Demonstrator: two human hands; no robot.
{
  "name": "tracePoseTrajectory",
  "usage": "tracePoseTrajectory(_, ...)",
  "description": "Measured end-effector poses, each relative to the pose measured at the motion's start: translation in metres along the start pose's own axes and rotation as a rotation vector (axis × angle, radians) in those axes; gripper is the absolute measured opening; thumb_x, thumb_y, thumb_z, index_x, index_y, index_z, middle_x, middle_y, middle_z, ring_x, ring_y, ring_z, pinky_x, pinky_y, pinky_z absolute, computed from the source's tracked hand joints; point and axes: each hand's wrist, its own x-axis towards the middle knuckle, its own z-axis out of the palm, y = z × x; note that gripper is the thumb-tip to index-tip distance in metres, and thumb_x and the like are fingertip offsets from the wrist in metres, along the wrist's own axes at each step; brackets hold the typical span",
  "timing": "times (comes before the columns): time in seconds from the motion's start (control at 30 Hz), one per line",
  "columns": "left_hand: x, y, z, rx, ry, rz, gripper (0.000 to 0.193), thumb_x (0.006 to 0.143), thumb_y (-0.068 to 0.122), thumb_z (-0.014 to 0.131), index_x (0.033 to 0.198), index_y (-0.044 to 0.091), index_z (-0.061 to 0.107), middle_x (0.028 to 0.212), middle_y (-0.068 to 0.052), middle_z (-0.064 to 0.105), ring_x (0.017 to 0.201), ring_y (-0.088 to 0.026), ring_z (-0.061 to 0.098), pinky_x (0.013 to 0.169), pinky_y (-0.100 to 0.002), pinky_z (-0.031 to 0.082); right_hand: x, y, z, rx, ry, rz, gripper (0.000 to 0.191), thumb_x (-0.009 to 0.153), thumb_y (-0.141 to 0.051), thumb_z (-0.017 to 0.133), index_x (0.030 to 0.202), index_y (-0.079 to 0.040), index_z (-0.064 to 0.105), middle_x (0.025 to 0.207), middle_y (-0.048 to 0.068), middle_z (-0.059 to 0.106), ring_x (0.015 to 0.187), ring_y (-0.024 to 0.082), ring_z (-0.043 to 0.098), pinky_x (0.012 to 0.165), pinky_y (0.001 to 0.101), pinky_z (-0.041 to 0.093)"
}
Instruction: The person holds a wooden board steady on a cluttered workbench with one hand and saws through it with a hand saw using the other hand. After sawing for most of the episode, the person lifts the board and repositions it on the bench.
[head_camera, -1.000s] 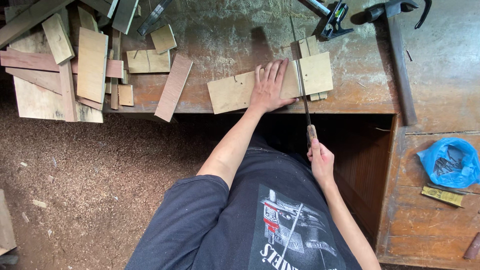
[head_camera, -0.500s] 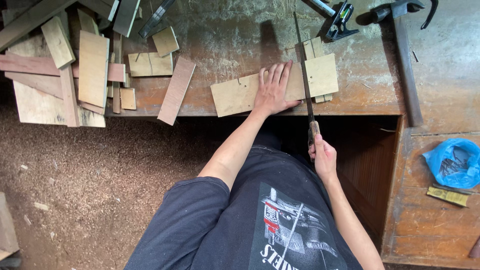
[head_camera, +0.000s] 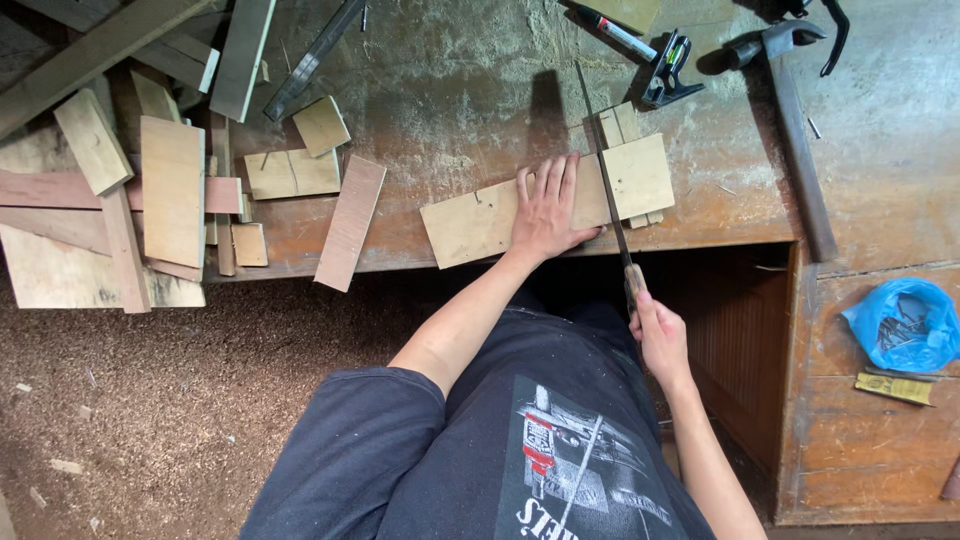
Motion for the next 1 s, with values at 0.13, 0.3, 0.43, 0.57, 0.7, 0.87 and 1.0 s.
tracePoseTrajectory(0.13,-0.003,-0.001,-0.002,-0.01,0.005,0.0,0.132,0.068,0.076,0.076,0.16,0.0,0.021,0.155,-0.014,0.038,0.147,-0.029,0.033,0.124,-0.056,0.017,0.014,0.0,0.013,0.03,0.022,-0.036,0.055,0.109,-0.046,0.049,0.072,-0.006,0.057,0.063,-0.002,0.05,0.058,0.006,0.045,0.055,0.0247,0.036)
tracePoseTrajectory(0.3,0.001,-0.003,-0.006,-0.065,0.076,0.005,0.142,0.053,0.086,0.074,0.153,0.0,0.024,0.148,-0.017,0.041,0.14,-0.031,0.037,0.118,-0.058,0.02,0.007,0.009,0.015,-0.015,0.045,-0.056,0.054,0.109,-0.044,0.049,0.072,-0.006,0.057,0.065,-0.001,0.051,0.061,0.005,0.047,0.057,0.0227,0.039)
tracePoseTrajectory(0.43,0.017,-0.006,-0.009,-0.149,-0.047,-0.068,0.141,0.049,0.088,0.075,0.151,0.0,0.034,0.138,-0.015,0.047,0.131,-0.029,0.044,0.113,-0.055,0.027,0.009,0.018,0.008,0.251,-0.054,-0.048,0.049,0.11,-0.039,0.049,0.075,-0.006,0.057,0.071,-0.001,0.054,0.062,0.006,0.045,0.059,0.0221,0.038)
tracePoseTrajectory(0.57,0.039,-0.007,-0.016,-0.173,-0.053,-0.08,0.113,0.047,0.075,0.084,0.128,0.002,0.056,0.124,-0.015,0.059,0.12,-0.03,0.054,0.103,-0.049,0.035,0.007,0.026,0.003,0.286,-0.067,-0.118,0.048,0.111,-0.036,0.05,0.076,-0.004,0.057,0.072,0.001,0.054,0.064,0.007,0.044,0.059,0.023,0.036)
tracePoseTrajectory(0.7,0.043,0.001,-0.031,-0.266,-0.02,-0.067,0.065,0.065,0.049,0.089,0.111,0.009,0.068,0.105,-0.008,0.067,0.107,-0.029,0.065,0.094,-0.044,0.045,-0.006,0.024,-0.003,0.444,-0.033,-0.259,0.049,0.112,-0.036,0.046,0.076,-0.004,0.054,0.076,0.004,0.057,0.066,0.008,0.045,0.062,0.0236,0.038)
tracePoseTrajectory(0.87,0.027,0.015,-0.054,-0.298,0.217,0.11,0.037,0.076,0.025,0.083,0.108,0.011,0.068,0.106,-0.005,0.067,0.102,-0.025,0.067,0.091,-0.041,0.048,-0.014,0.009,-0.012,0.548,0.011,-0.377,0.05,0.115,-0.035,0.041,0.078,-0.004,0.052,0.074,0.004,0.054,0.067,0.009,0.046,0.065,0.025,0.041)
tracePoseTrajectory(1.0,0.02,0.022,-0.063,-0.323,0.243,0.117,0.035,0.078,0.019,0.082,0.109,0.011,0.069,0.106,-0.006,0.067,0.103,-0.025,0.067,0.091,-0.041,0.048,-0.016,0.0,-0.017,0.393,0.013,-0.346,0.05,0.115,-0.034,0.043,0.077,-0.004,0.051,0.073,0.003,0.054,0.066,0.008,0.044,0.064,0.024,0.038)
